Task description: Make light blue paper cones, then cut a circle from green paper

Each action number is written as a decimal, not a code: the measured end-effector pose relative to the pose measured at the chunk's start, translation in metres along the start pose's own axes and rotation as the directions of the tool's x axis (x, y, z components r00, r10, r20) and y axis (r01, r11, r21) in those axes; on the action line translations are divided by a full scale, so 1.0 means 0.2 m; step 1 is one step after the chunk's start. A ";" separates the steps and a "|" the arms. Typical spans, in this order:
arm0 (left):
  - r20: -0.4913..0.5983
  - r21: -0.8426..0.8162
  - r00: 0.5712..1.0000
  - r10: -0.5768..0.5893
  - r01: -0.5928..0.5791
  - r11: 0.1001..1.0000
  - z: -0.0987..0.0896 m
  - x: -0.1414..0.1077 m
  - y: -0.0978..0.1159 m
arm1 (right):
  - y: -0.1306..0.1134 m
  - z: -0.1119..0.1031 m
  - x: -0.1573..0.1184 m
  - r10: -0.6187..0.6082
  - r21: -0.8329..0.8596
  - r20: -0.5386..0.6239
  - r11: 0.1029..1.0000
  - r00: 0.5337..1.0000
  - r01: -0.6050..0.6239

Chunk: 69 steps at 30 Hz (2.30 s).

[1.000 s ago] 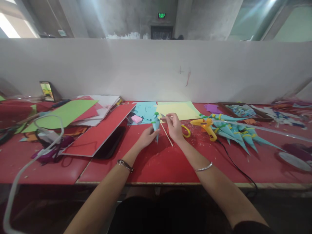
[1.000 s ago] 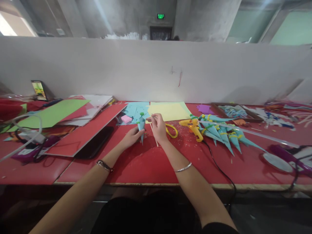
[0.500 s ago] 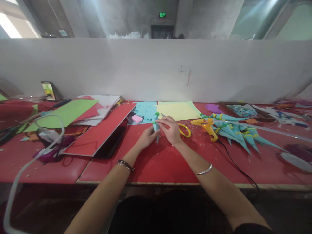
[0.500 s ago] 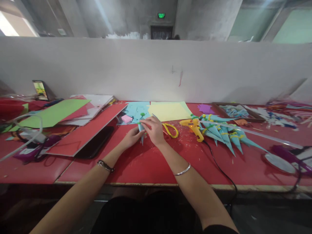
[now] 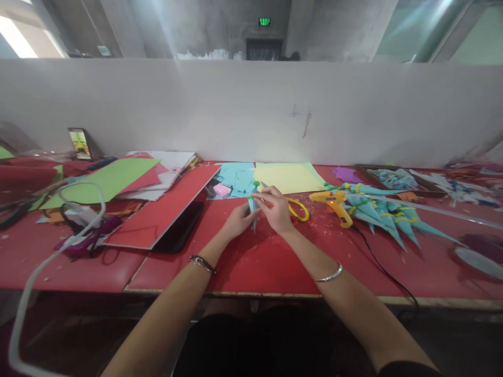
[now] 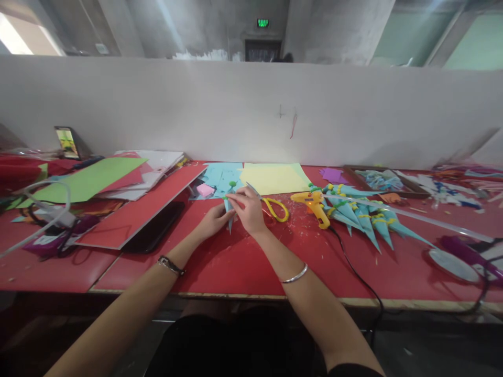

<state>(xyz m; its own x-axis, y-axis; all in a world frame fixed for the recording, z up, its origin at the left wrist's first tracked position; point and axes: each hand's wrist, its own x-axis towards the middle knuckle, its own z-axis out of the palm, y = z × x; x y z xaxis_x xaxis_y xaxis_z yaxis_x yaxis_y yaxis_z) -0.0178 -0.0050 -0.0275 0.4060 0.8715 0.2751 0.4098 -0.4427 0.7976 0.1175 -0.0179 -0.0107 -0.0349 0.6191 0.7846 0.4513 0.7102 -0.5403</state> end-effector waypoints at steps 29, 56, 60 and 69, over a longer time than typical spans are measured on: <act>0.001 0.125 1.000 0.021 -0.021 0.992 0.00 0.00 0.02 | 0.01 0.00 0.00 0.102 0.108 -0.015 0.989 0.995 -0.100; -0.353 0.118 0.920 -0.169 0.222 0.968 -0.03 0.01 0.02 | 0.17 0.06 -0.05 0.168 -0.073 0.314 0.986 0.935 -0.153; -0.349 0.140 0.916 -0.198 0.260 0.955 -0.03 0.00 0.02 | 0.18 0.06 -0.06 0.189 -0.168 0.436 0.978 0.880 -0.127; -0.315 0.118 0.927 -0.204 0.251 0.961 -0.03 0.01 0.02 | 0.18 0.05 -0.04 0.239 -0.280 0.445 0.953 0.863 -0.119</act>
<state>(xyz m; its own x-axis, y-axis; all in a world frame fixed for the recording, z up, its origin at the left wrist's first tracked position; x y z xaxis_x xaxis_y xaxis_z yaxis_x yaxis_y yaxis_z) -0.0198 -0.0048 -0.0214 0.0357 0.9645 0.2617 0.5924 -0.2313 0.7717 0.1255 0.0054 -0.0387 -0.3195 0.8531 0.4124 0.6838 0.5089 -0.5229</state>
